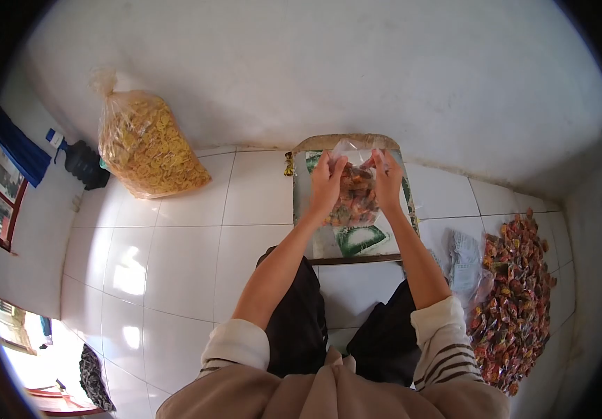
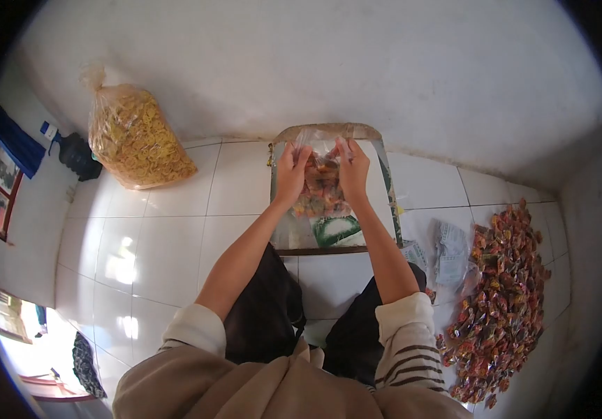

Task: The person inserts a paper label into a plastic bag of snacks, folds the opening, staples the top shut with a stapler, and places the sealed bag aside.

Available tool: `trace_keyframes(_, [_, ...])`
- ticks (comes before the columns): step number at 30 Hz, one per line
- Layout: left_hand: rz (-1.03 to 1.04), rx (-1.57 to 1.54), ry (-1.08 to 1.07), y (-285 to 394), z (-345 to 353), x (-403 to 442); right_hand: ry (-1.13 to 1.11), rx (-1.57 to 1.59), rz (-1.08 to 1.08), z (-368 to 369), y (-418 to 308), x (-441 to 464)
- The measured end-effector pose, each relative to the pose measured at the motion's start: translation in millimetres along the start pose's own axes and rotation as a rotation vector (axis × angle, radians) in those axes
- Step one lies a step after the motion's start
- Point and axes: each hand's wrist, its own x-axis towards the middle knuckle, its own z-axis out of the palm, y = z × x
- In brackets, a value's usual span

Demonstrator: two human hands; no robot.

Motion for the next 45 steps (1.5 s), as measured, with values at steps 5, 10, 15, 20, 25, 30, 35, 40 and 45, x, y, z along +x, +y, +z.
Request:
trace_keyframes(5, [0.027,0.127,0.121,17,17,-8,0.274,-0.121,0.186,27,-6,-5])
trace_keyframes(10, [0.203,0.219,0.161,-6,19,-6,0.158,-0.249,0.181,23,15,-2])
trace_keyframes(15, [0.055,0.144,0.109,-4,4,0,-0.343,-0.007,0.074,-24,6,7])
trace_keyframes(20, [-0.050,-0.183,0.049,-11,2,6,-0.569,-0.067,0.247,-58,28,-15])
trace_keyframes(25, [-0.124,-0.291,-0.038,-12,1,7,-0.441,0.131,0.369,-54,61,-23])
trace_keyframes(30, [-0.208,-0.345,-0.082,-17,1,13,-0.380,0.053,0.348,-53,61,-25])
trace_keyframes(35, [-0.174,-0.331,-0.049,-24,6,13,-0.529,0.125,0.301,-52,62,-23])
trace_keyframes(40, [-0.091,-0.329,-0.047,-10,8,10,-0.504,0.178,0.387,-44,68,-28])
trace_keyframes(45, [-0.076,-0.373,-0.014,-21,11,12,-0.496,0.268,0.400,-40,75,-31])
